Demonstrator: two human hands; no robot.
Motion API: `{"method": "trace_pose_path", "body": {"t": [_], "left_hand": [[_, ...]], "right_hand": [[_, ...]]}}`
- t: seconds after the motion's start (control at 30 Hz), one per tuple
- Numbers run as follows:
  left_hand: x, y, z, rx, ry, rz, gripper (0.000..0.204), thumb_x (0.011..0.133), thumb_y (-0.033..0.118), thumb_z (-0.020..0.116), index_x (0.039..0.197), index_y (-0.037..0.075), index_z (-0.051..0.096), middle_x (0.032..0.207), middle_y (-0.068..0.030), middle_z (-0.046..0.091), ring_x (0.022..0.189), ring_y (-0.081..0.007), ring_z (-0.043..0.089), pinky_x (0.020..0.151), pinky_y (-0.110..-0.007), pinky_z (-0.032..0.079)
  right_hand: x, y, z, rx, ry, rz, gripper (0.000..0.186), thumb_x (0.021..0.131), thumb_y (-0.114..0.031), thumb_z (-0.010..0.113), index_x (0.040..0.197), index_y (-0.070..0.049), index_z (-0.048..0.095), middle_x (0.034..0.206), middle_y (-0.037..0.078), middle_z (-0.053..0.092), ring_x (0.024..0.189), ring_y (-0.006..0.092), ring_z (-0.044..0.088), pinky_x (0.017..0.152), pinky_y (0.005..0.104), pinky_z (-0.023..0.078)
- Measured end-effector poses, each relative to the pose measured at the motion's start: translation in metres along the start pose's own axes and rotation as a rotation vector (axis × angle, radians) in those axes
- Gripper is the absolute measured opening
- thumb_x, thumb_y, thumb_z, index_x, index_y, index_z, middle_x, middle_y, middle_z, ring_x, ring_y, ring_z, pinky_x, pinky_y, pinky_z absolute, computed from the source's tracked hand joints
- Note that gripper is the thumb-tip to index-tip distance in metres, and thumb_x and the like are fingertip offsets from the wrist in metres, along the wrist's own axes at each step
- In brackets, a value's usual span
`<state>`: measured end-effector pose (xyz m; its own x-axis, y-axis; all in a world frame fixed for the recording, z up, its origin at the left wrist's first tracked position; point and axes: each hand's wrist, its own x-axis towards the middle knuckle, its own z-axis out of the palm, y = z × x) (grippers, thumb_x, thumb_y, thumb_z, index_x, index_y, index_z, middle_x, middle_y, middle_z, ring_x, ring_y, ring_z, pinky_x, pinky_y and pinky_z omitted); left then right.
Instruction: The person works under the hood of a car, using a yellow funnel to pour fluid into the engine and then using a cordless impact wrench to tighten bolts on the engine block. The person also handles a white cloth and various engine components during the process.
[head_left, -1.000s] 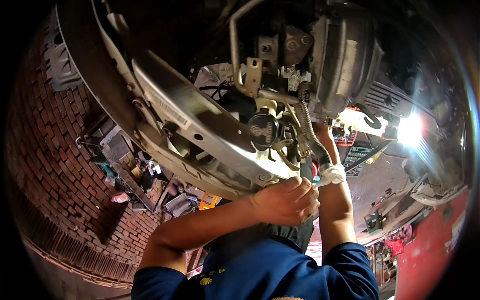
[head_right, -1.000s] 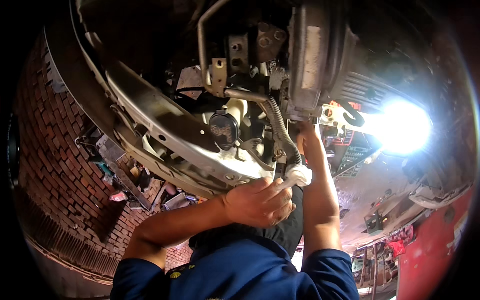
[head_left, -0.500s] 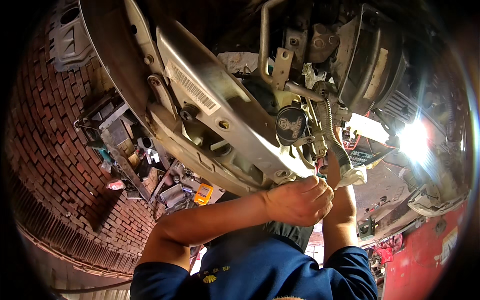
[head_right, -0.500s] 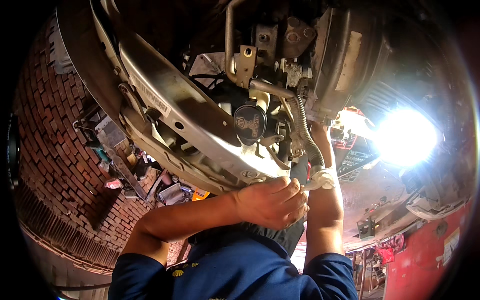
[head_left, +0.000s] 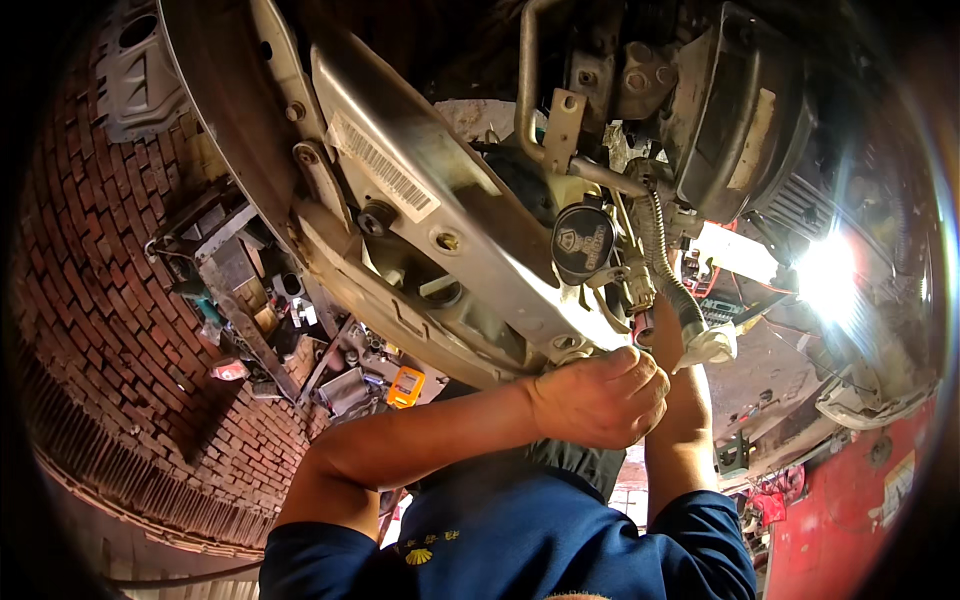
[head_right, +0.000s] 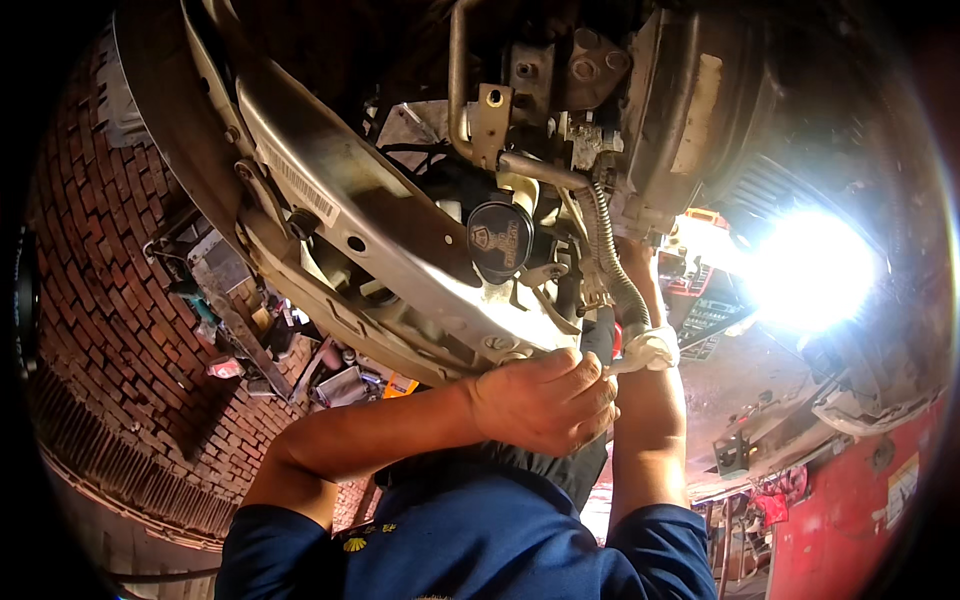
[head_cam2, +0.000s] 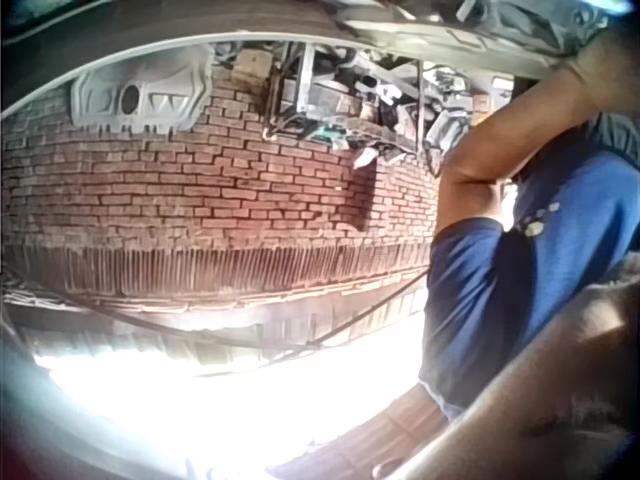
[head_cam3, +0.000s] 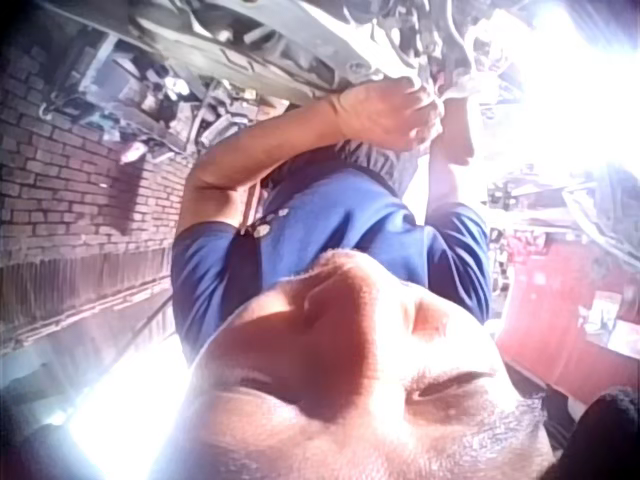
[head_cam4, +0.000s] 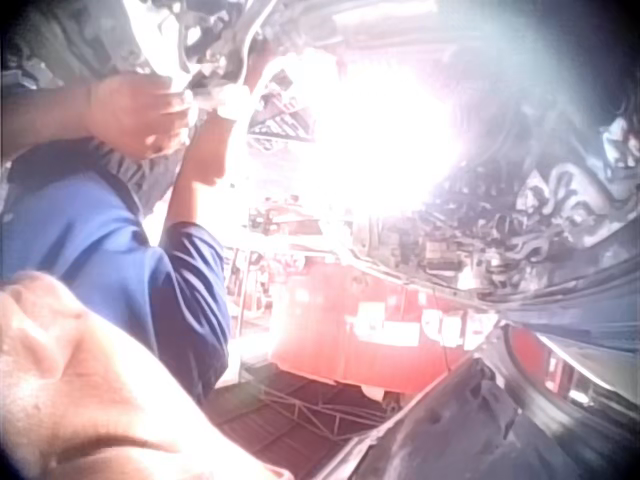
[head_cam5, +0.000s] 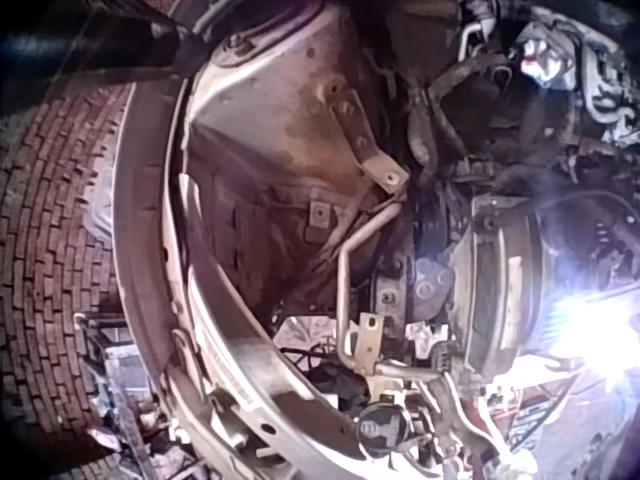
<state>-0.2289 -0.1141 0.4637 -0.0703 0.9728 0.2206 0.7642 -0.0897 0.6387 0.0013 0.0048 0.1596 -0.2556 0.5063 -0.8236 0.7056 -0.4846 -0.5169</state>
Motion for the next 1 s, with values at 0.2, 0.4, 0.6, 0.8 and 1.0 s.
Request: {"method": "trace_pose_path", "body": {"t": [0.2,0.4,0.6,0.8,1.0], "left_hand": [[0.002,-0.001,-0.001,0.003,0.004,-0.004,0.020,0.088,0.025,0.068,0.098,0.009,0.075,0.107,-0.0115,0.075,0.100,-0.0299,0.072,0.087,-0.040,0.056],[0.001,0.000,0.001,0.006,0.025,0.000,0.020,0.087,0.025,0.069,0.098,0.010,0.075,0.106,-0.0112,0.074,0.100,-0.0297,0.071,0.088,-0.040,0.056],[0.002,-0.002,-0.001,-0.014,0.021,0.007,0.021,0.086,0.025,0.070,0.099,0.008,0.074,0.107,-0.0116,0.074,0.100,-0.0306,0.071,0.088,-0.040,0.056],[0.000,0.000,0.002,-0.007,0.026,0.003,0.020,0.087,0.024,0.070,0.099,0.008,0.074,0.106,-0.0116,0.074,0.100,-0.0306,0.071,0.088,-0.040,0.056],[0.001,-0.001,0.000,0.000,0.026,0.005,0.019,0.088,0.024,0.070,0.096,0.007,0.074,0.104,-0.0114,0.074,0.098,-0.0300,0.071,0.086,-0.040,0.055]], "right_hand": [[-0.002,-0.001,-0.001,-0.006,-0.001,0.001,0.041,0.099,-0.028,0.070,0.133,-0.006,0.065,0.118,0.011,0.069,0.108,0.0237,0.065,0.091,0.0410,0.054],[-0.004,0.000,-0.004,-0.008,0.000,0.007,0.041,0.099,-0.029,0.069,0.133,-0.006,0.066,0.118,0.011,0.069,0.108,0.0234,0.065,0.090,0.0408,0.054],[-0.006,0.000,-0.008,-0.012,0.002,0.012,0.041,0.099,-0.030,0.069,0.133,-0.006,0.066,0.118,0.011,0.069,0.108,0.0231,0.064,0.090,0.0405,0.054],[-0.007,-0.001,-0.011,-0.022,0.004,0.011,0.041,0.100,-0.032,0.068,0.132,-0.006,0.067,0.119,0.011,0.069,0.108,0.0228,0.064,0.090,0.0403,0.054],[-0.012,-0.001,-0.014,-0.034,0.008,0.011,0.041,0.100,-0.033,0.068,0.132,-0.007,0.068,0.119,0.010,0.068,0.108,0.0225,0.064,0.090,0.0401,0.054]]}}
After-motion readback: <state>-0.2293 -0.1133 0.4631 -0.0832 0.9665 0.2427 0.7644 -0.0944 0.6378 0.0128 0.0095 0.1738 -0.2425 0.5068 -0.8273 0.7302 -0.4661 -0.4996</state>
